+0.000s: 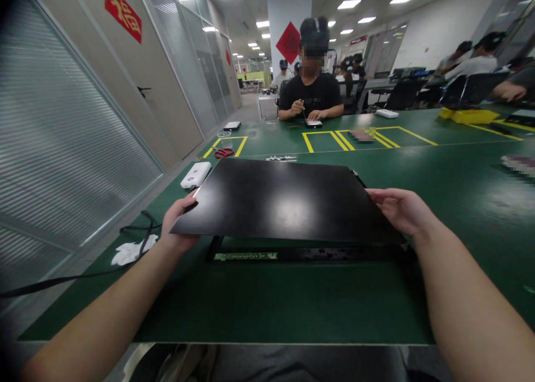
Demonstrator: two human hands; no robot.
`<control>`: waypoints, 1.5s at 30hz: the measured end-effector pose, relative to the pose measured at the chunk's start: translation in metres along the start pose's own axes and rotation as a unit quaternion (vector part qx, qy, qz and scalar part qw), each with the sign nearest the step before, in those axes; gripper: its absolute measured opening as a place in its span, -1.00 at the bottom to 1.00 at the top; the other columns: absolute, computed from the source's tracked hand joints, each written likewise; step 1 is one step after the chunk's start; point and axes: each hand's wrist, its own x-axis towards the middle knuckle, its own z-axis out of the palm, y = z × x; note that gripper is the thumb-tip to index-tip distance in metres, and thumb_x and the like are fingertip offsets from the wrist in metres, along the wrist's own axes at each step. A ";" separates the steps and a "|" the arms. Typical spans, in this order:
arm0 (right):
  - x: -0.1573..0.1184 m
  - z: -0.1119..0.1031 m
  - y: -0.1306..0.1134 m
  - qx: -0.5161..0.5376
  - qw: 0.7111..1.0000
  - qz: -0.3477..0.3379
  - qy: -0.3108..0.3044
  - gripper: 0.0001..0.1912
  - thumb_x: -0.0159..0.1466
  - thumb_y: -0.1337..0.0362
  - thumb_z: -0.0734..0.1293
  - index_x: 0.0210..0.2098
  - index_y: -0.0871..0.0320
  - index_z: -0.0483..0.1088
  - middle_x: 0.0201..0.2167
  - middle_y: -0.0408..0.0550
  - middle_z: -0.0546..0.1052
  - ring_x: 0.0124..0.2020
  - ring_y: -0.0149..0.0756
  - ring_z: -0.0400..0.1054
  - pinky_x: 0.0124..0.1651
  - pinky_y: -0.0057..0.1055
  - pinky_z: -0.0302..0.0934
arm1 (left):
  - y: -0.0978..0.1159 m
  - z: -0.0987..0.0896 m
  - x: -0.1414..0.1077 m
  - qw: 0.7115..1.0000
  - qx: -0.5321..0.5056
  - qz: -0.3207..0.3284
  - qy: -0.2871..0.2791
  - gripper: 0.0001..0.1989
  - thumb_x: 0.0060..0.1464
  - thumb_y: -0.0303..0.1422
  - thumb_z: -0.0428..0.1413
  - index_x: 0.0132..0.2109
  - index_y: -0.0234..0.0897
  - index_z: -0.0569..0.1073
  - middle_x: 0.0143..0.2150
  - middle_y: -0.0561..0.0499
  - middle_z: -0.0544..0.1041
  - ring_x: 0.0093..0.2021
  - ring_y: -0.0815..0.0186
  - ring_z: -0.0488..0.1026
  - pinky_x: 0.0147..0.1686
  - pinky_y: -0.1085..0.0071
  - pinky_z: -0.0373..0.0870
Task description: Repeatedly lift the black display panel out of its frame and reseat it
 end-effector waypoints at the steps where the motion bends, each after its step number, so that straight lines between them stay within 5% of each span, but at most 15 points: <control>1: 0.003 -0.001 0.001 -0.008 1.000 0.004 0.007 -0.70 0.08 0.32 0.29 -0.22 0.14 0.56 -0.14 0.14 0.65 -0.17 -0.11 0.58 -0.11 -0.27 0.49 | 0.000 0.001 0.000 1.000 0.000 0.003 0.006 -0.63 -0.16 -0.42 0.20 -0.11 -0.27 0.63 -0.29 0.03 0.67 -0.31 0.23 0.58 -0.30 0.45 0.47; 9: 0.006 0.004 0.003 -0.052 0.993 -0.016 0.102 -0.72 0.22 0.35 0.28 -0.07 0.12 0.38 -0.37 0.11 0.63 -0.38 -0.24 0.55 -0.34 -0.44 0.44 | -0.003 0.000 -0.002 1.000 0.008 -0.004 0.025 -0.74 -0.09 -0.39 0.19 -0.18 -0.28 0.62 -0.37 0.06 0.64 -0.39 0.26 0.53 -0.37 0.44 0.43; 14: 0.003 0.009 0.003 -0.080 0.990 -0.028 0.113 -0.70 0.24 0.32 0.28 -0.02 0.14 0.34 -0.41 0.18 0.63 -0.38 -0.15 0.57 -0.31 -0.37 0.46 | -0.002 -0.001 0.000 1.000 0.003 -0.008 -0.003 -0.65 -0.10 -0.40 0.22 -0.08 -0.29 0.61 -0.22 0.02 0.68 -0.24 0.21 0.58 -0.23 0.42 0.48; 26: 0.006 0.007 0.004 -0.115 0.976 -0.055 0.177 -0.83 0.27 0.34 0.28 -0.12 0.14 0.36 -0.53 0.08 0.59 -0.48 -0.20 0.55 -0.44 -0.43 0.43 | -0.011 -0.004 0.001 0.998 0.050 -0.030 -0.035 -0.61 -0.11 -0.35 0.28 -0.05 -0.22 0.63 -0.19 -0.03 0.69 -0.16 0.10 0.60 -0.25 0.35 0.50; 32: 0.009 0.006 0.005 -0.126 0.971 -0.064 0.195 -0.89 0.27 0.35 0.30 -0.19 0.14 0.36 -0.54 0.08 0.59 -0.49 -0.20 0.55 -0.42 -0.41 0.46 | -0.014 -0.004 0.001 0.995 0.064 -0.041 -0.072 -0.49 -0.10 -0.33 0.30 0.07 -0.31 0.59 -0.06 -0.06 0.69 -0.03 0.05 0.60 -0.08 0.30 0.51; 45: 0.007 0.002 0.003 -0.120 0.968 -0.071 0.208 -0.92 0.22 0.39 0.36 -0.27 0.16 0.40 -0.54 0.10 0.59 -0.49 -0.18 0.54 -0.43 -0.40 0.47 | -0.017 0.001 -0.003 0.992 0.075 -0.091 -0.048 -0.44 -0.03 -0.36 0.28 0.17 -0.26 0.54 0.09 -0.10 0.64 0.06 0.04 0.57 -0.01 0.30 0.52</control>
